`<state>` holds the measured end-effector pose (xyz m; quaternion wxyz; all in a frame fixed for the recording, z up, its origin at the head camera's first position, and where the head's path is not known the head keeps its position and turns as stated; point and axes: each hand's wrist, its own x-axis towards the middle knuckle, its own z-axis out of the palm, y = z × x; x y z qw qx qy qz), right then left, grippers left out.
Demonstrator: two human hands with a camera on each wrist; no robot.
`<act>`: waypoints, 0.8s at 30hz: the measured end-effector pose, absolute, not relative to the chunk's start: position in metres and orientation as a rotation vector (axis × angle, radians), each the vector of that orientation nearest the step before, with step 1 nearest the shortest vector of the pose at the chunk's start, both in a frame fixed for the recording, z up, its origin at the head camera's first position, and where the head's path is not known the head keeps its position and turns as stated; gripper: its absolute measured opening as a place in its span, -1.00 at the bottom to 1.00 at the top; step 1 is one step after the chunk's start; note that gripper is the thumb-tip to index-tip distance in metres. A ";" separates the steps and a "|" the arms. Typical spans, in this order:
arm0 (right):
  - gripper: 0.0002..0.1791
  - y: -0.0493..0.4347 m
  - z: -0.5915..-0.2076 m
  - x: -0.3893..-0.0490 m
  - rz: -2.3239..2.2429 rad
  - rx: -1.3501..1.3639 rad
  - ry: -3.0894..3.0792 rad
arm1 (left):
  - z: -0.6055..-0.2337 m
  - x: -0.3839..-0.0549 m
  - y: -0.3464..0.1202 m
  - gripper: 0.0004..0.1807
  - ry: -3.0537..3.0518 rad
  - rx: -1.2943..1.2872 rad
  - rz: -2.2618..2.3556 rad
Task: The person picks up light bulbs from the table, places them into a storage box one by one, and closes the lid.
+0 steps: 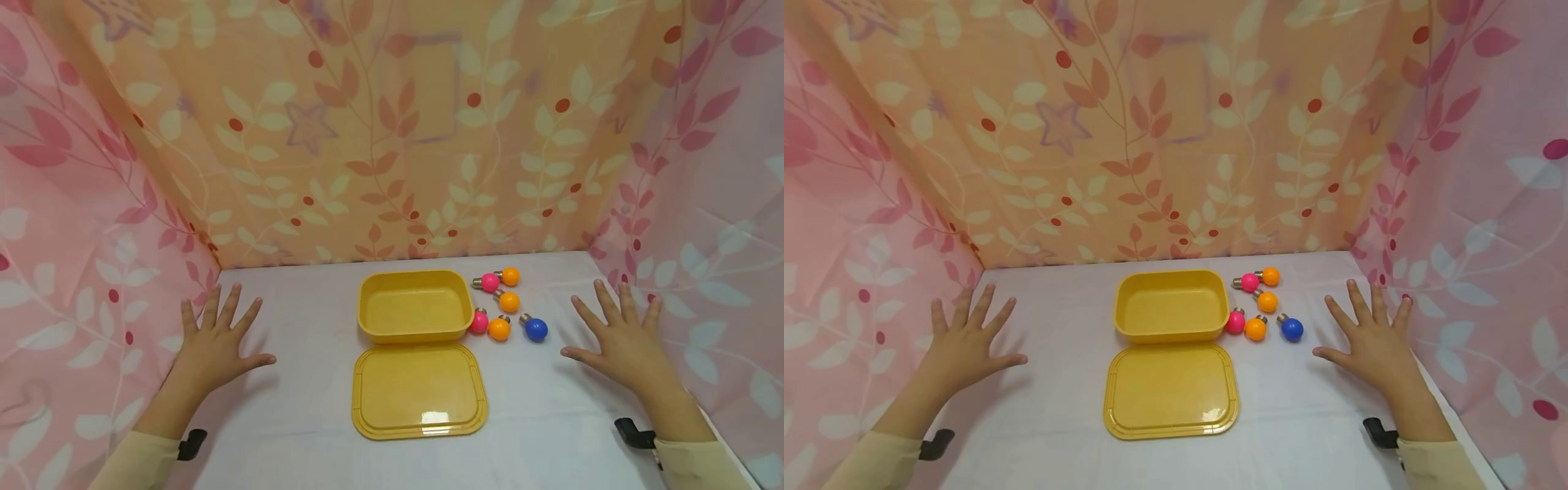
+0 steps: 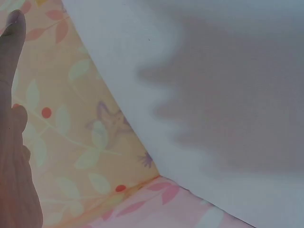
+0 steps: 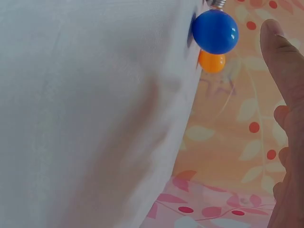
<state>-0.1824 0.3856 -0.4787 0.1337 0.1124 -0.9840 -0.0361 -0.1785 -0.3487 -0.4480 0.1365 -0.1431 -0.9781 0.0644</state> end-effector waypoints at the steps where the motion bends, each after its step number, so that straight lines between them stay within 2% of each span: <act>1: 0.25 0.385 -0.480 -0.183 -0.109 0.321 -2.852 | -0.447 -0.179 -0.347 0.29 -2.830 -0.417 0.186; 8: 0.29 0.382 -0.484 -0.188 -0.101 0.310 -2.831 | -0.443 -0.182 -0.336 0.29 -2.844 -0.416 0.175; 24: 0.21 0.364 -0.489 -0.193 0.113 0.313 -2.857 | -0.446 -0.197 -0.313 0.29 -2.879 -0.408 -0.035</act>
